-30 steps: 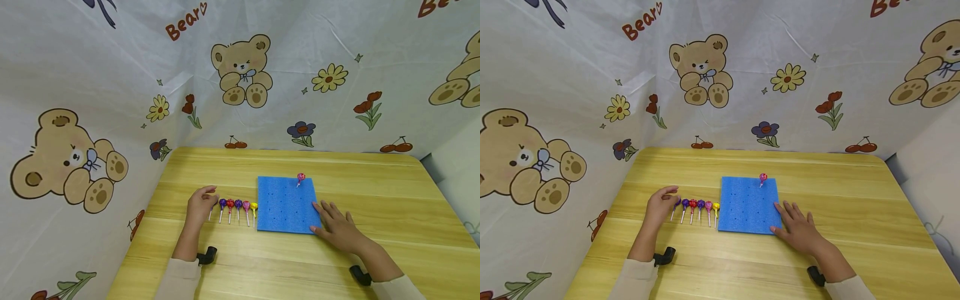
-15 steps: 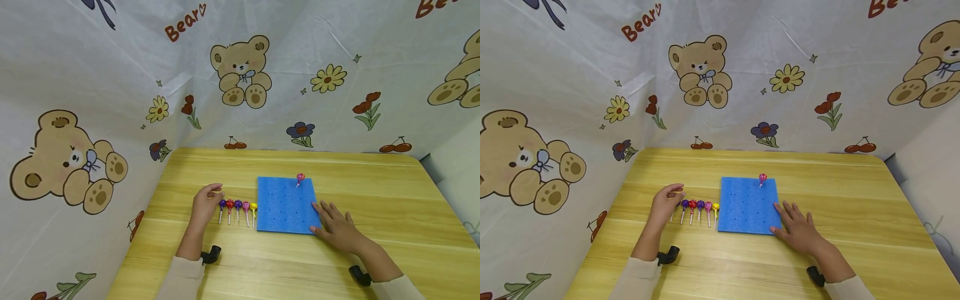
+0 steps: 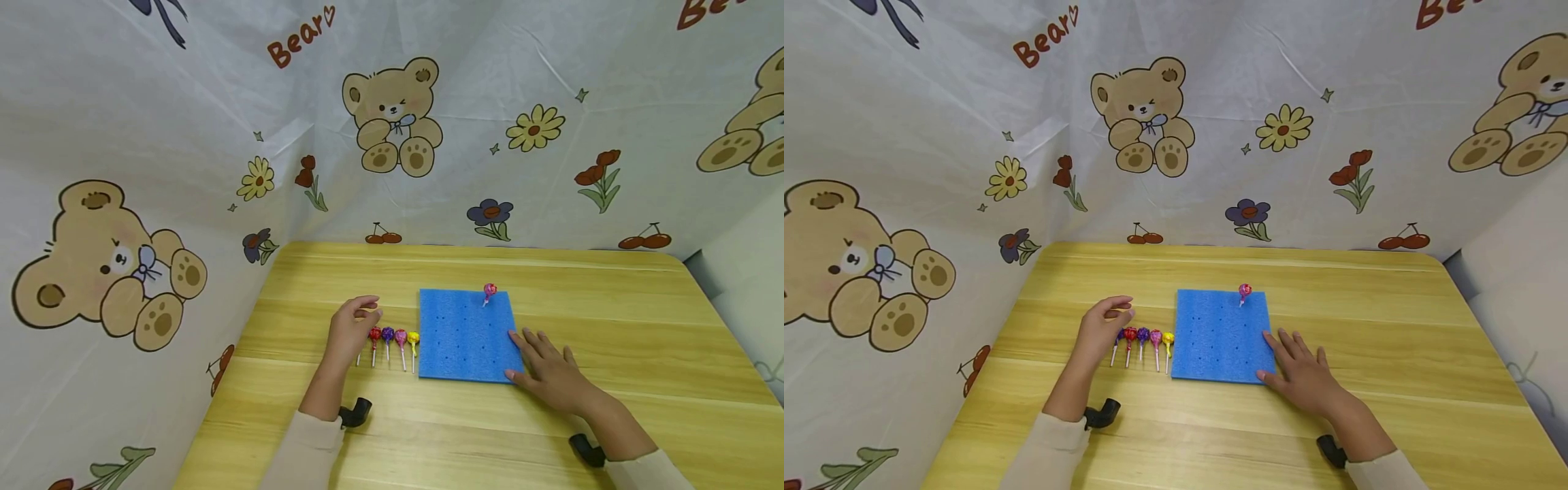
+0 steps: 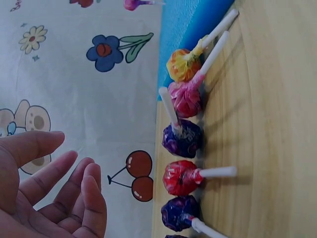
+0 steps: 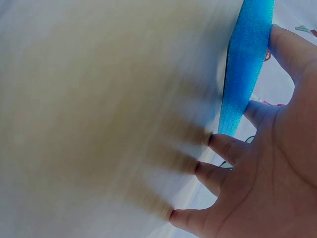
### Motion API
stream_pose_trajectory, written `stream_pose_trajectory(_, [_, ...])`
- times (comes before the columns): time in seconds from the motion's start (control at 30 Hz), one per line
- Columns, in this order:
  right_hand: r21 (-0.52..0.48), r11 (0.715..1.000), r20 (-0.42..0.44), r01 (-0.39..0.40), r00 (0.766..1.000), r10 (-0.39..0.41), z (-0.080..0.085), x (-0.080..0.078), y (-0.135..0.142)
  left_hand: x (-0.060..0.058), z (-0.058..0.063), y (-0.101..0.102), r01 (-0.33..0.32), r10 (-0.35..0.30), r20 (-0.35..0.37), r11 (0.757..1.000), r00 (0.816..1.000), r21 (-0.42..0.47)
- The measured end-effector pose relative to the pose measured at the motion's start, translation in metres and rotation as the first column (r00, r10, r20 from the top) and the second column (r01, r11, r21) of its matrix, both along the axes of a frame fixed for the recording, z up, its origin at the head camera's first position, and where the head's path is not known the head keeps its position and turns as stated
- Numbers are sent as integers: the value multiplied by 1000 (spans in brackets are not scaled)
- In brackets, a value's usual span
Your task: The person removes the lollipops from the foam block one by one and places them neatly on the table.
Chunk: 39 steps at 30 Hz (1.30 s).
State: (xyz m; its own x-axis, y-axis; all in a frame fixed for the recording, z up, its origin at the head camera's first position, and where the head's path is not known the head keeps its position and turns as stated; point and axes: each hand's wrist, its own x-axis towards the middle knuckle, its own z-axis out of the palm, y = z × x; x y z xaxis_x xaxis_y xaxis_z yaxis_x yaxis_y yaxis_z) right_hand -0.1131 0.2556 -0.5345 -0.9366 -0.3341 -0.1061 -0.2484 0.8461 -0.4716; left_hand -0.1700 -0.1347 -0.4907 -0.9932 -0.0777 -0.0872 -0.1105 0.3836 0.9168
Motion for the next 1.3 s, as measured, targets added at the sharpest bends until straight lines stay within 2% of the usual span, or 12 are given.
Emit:
stream_pose_trajectory(0.27, [-2,1000,4,1,1000,-1,0,0,0,-4,0,16,25,-25,-12,1000,1000,-2])
stream_pose_trajectory(0.53, [-1,1000,3,1,1000,-1,-1,1,0,-5,-1,33,112,-112,-24,994,993,-2])
stream_pose_trajectory(0.77, [-1,1000,2,1,1000,-1,0,1,-1,-13,-4,48,147,-146,-48,989,988,28])
stream_pose_trajectory(0.93, [-5,1000,6,5,1000,-5,2,1,-2,-18,-9,59,174,-171,-46,983,984,58])
stream_pose_trajectory(1.3, [2,1000,10,7,1000,-7,3,0,-2,-24,-10,88,221,-220,-23,972,975,83])
